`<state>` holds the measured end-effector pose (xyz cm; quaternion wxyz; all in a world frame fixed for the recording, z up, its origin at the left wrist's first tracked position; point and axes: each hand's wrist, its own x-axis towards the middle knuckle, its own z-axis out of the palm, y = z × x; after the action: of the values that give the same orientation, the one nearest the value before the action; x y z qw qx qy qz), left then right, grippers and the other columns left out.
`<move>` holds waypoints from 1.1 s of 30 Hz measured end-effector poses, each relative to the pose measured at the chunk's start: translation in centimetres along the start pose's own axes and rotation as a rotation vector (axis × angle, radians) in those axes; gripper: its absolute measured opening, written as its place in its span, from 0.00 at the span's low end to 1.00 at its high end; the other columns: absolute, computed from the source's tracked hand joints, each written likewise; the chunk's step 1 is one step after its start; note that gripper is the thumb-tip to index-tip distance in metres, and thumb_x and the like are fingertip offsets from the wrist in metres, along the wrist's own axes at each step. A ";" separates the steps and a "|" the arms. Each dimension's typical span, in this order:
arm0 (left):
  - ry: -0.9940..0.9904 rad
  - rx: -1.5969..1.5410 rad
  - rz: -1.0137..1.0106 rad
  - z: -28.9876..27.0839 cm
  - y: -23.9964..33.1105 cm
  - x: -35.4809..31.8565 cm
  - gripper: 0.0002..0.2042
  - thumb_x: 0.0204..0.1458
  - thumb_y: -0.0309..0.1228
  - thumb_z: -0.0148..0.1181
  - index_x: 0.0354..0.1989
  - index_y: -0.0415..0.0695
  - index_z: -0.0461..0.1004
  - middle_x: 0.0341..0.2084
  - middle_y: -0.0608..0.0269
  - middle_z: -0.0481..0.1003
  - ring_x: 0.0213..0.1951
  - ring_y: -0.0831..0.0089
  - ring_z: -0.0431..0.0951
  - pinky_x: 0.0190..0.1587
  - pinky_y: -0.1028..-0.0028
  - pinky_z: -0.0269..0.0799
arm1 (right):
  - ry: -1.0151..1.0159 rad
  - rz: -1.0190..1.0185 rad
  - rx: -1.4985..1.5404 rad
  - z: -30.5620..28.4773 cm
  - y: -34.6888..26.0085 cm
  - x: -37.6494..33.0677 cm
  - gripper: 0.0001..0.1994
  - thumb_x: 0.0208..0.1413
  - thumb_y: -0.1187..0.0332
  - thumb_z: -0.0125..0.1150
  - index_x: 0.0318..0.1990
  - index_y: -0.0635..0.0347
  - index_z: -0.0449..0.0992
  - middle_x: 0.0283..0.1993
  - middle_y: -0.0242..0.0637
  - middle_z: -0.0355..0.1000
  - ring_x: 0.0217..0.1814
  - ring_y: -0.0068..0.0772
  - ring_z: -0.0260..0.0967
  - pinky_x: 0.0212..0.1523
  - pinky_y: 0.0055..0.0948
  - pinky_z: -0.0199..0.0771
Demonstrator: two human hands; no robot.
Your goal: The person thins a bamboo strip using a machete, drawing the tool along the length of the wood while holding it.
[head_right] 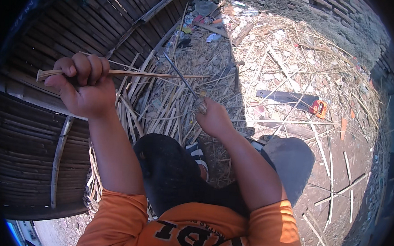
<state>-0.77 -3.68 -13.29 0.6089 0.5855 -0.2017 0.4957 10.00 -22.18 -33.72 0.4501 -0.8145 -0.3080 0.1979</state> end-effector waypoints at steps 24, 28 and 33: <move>-0.183 -0.295 -0.025 -6.9 1.4 -1.5 0.19 0.61 0.56 0.55 0.28 0.57 0.64 0.16 0.79 0.55 0.18 0.81 0.49 0.26 0.72 0.44 | -0.024 0.012 -0.145 5.5 3.9 2.2 0.23 0.50 0.67 0.64 0.55 0.61 0.69 0.34 0.61 0.76 0.40 0.65 0.76 0.43 0.54 0.75; -0.137 -0.248 0.006 -7.4 1.8 -1.8 0.19 0.62 0.56 0.55 0.28 0.57 0.63 0.16 0.79 0.55 0.17 0.81 0.49 0.26 0.72 0.44 | -0.045 0.022 -0.054 5.0 0.5 2.5 0.22 0.51 0.67 0.64 0.54 0.62 0.68 0.35 0.61 0.76 0.42 0.64 0.76 0.43 0.55 0.75; -0.119 -0.253 0.000 -8.2 1.8 -1.9 0.19 0.62 0.55 0.54 0.27 0.57 0.64 0.15 0.79 0.55 0.17 0.81 0.49 0.26 0.72 0.44 | -0.026 -0.149 -0.015 6.8 -1.9 1.8 0.21 0.51 0.67 0.65 0.52 0.62 0.69 0.36 0.60 0.77 0.43 0.64 0.76 0.45 0.55 0.76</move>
<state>-5.82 2.79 -15.88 0.6649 0.5325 -0.2979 0.4308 6.64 -16.07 -35.71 0.4535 -0.7900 -0.3751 0.1721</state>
